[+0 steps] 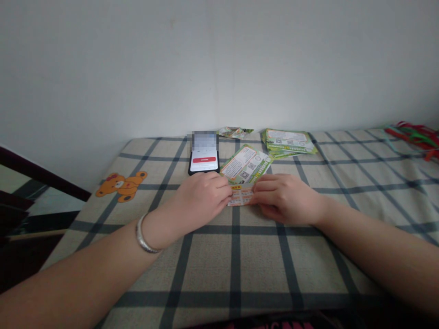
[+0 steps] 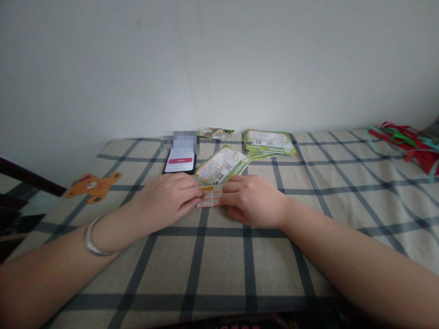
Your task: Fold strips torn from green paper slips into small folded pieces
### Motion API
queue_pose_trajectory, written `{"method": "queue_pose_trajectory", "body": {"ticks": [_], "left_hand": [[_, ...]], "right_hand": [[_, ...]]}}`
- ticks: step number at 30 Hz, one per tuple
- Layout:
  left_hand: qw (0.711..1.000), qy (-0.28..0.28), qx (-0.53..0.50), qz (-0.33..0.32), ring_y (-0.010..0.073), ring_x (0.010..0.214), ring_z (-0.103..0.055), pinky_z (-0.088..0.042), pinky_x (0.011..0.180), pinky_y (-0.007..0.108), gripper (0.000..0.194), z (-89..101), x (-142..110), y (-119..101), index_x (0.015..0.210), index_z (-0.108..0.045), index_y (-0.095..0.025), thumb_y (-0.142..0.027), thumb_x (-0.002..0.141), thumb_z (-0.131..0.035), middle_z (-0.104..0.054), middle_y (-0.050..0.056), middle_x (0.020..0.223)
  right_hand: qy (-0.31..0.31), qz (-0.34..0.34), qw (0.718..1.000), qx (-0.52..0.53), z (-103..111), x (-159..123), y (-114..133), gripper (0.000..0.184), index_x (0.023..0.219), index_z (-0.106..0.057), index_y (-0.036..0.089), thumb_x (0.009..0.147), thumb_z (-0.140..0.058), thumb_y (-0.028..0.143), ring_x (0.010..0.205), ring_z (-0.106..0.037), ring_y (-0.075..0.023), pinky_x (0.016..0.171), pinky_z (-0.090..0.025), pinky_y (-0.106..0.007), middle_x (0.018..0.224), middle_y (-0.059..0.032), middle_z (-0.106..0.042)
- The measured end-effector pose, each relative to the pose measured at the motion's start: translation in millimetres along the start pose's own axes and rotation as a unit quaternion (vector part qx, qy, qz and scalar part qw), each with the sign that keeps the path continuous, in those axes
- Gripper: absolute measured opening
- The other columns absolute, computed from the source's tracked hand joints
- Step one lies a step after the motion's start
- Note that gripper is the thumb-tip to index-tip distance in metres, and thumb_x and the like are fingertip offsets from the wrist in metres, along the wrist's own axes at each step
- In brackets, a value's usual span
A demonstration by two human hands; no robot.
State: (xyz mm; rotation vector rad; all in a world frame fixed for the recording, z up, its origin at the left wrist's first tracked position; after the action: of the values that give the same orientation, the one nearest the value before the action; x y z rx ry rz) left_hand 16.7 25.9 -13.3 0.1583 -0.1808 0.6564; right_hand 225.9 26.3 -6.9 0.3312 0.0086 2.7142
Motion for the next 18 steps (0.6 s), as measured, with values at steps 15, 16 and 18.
{"method": "queue_pose_trajectory", "body": {"ticks": [15, 16, 18], "left_hand": [[0.999, -0.046, -0.020, -0.017, 0.0219, 0.088, -0.058, -0.050, 0.081, 0.037, 0.018, -7.2, 1.0, 2.7, 0.088, -0.066, -0.014, -0.015, 0.089, -0.048, -0.064, 0.008, 0.088], [0.999, -0.046, -0.024, -0.013, 0.0220, 0.089, -0.058, -0.050, 0.081, 0.037, 0.018, -6.9, 1.3, 2.9, 0.087, -0.066, -0.014, -0.014, 0.088, -0.048, -0.064, 0.008, 0.088], [0.999, -0.042, -0.034, -0.004, 0.0219, 0.088, -0.057, -0.050, 0.081, 0.037, 0.018, -5.8, 2.0, 2.4, 0.085, -0.065, -0.014, -0.012, 0.085, -0.048, -0.063, 0.007, 0.087]], "right_hand": [[-0.060, -0.084, 0.992, -0.074, -12.0, 9.9, 13.6, 0.021, 0.085, -0.069, 0.019, 0.091, -0.052, 0.029, 0.076, -0.059, -0.0167, 0.065, -0.038, -0.030, 0.082, -0.0034, -0.068], [-0.059, -0.083, 0.990, -0.093, -12.0, 10.1, 15.7, 0.022, 0.083, -0.068, 0.019, 0.092, -0.050, 0.028, 0.073, -0.058, -0.0163, 0.063, -0.036, -0.030, 0.080, -0.0030, -0.067], [-0.059, -0.080, 0.988, -0.118, -12.3, 10.2, 18.5, 0.024, 0.079, -0.066, 0.018, 0.092, -0.049, 0.027, 0.069, -0.056, -0.0153, 0.060, -0.033, -0.030, 0.076, -0.0024, -0.065]]}}
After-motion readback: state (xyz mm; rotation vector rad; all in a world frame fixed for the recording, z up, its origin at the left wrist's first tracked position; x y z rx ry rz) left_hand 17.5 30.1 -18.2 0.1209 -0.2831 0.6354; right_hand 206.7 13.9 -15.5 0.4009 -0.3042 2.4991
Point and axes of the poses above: each hand's wrist, its own x-axis towards the middle knuckle, its own z-axis out of the back of the hand, y = z × x, the point moved 2 cm from there along x, towards the middle knuckle
